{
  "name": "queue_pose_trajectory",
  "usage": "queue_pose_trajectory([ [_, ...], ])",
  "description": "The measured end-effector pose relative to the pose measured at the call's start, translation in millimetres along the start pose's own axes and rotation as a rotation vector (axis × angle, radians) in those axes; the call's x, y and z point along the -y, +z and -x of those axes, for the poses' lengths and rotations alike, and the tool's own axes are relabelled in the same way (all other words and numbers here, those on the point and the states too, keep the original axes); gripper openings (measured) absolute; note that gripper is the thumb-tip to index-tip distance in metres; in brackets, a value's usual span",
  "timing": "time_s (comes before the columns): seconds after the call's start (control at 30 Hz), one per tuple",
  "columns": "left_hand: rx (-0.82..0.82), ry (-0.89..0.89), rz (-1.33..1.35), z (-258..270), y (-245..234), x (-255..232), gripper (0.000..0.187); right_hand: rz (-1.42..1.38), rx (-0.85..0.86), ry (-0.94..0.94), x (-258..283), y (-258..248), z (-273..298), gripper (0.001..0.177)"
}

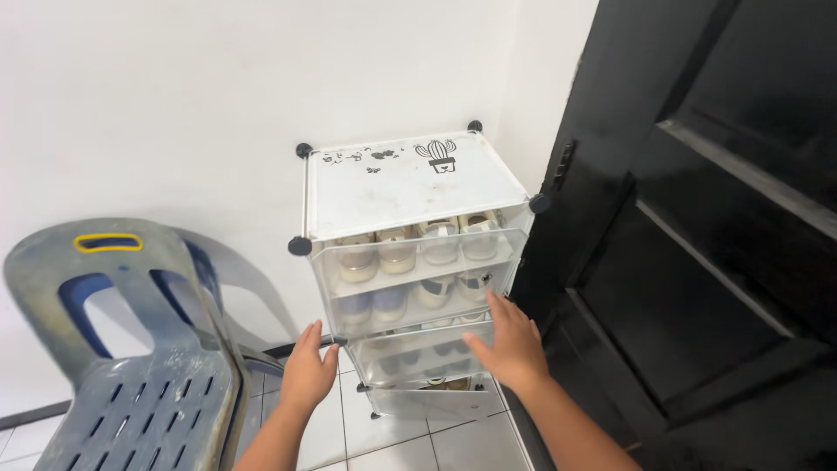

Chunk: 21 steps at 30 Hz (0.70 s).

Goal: The person removes multiple pairs of shoes from a transparent shoe rack and places them on the floor. Then the person returns the shoes to the rack, arranging them on the shelves.

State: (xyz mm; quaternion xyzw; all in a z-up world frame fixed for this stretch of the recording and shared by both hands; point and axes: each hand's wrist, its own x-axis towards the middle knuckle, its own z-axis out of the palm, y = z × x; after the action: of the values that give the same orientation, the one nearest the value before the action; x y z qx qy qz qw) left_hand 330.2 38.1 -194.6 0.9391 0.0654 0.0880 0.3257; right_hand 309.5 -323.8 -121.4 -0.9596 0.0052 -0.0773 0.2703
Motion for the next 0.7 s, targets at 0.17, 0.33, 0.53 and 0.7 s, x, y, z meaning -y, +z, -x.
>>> queue_pose_trajectory([
  [0.17,0.066,-0.188,-0.117,-55.1,41.3,66.0,0.062,-0.313,-0.021,0.309,-56.7,48.6,-56.9,0.078],
  [0.33,0.166,-0.375,-0.123,-83.0,95.4,113.6,0.061,-0.481,-0.086,0.456,-101.8,81.9,-113.1,0.085],
  [0.53,0.197,-0.516,-0.157,-86.6,149.6,156.5,0.052,-0.646,-0.058,0.483,-129.6,110.9,-158.7,0.073],
  [0.7,0.154,-0.556,-0.137,-82.7,170.8,176.6,0.049,-0.722,-0.25,0.553,-151.9,127.3,-172.9,0.064],
])
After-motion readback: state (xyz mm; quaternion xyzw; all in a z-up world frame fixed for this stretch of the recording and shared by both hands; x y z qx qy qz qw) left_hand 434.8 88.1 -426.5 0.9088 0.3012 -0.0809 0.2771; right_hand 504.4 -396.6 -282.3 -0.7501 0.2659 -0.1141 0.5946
